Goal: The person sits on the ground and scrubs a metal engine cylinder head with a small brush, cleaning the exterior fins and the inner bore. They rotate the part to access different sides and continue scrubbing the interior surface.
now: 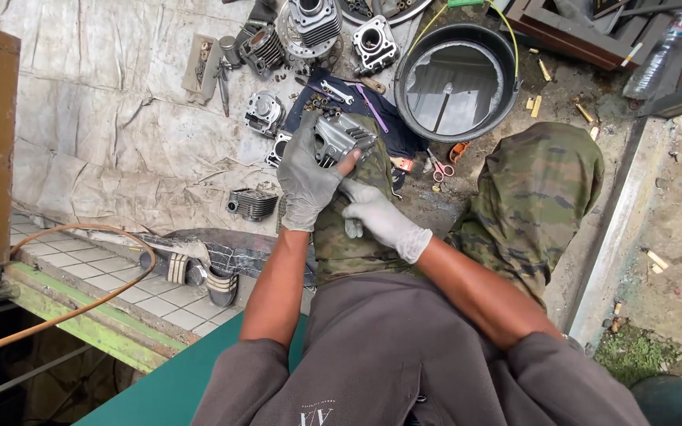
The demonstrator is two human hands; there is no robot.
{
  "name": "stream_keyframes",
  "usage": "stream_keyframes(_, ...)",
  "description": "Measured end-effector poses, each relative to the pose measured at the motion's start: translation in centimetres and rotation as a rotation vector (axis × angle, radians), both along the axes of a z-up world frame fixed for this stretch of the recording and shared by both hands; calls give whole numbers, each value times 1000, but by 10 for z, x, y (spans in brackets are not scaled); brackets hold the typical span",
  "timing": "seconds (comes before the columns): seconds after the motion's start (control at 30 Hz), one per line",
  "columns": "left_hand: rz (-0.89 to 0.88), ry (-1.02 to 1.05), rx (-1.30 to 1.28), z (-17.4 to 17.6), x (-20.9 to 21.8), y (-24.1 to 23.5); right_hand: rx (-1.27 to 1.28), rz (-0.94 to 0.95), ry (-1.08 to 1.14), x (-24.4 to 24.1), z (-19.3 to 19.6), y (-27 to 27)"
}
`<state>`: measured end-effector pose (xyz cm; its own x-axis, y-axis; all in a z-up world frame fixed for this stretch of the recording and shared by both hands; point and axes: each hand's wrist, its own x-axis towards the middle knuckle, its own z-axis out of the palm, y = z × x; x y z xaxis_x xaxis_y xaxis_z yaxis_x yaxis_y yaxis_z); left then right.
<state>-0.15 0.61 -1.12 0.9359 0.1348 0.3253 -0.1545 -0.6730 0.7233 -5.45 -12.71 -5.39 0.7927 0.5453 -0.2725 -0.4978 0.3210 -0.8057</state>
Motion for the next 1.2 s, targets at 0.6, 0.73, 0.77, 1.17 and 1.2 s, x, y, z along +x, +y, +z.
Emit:
stream_keyframes(0.6,62,53,-1020,66,-54,-18,93,-797,211,20,-12,-57)
stream_keyframes(0.73,44,122,-1181,94,-62,-51,306,-871,124,9,95,-59)
stream_keyframes(0.77,20,141,-1265,85,-62,-52,255,-889,123,2,119,-62)
stream_keyframes(1.17,-505,143,-1367,83,-109,-74,47,-935,-195,-71,197,-106)
stream_keyframes(1.2,-532,146,-1374,56,-116,-69,25,-938,-279,-75,197,-107)
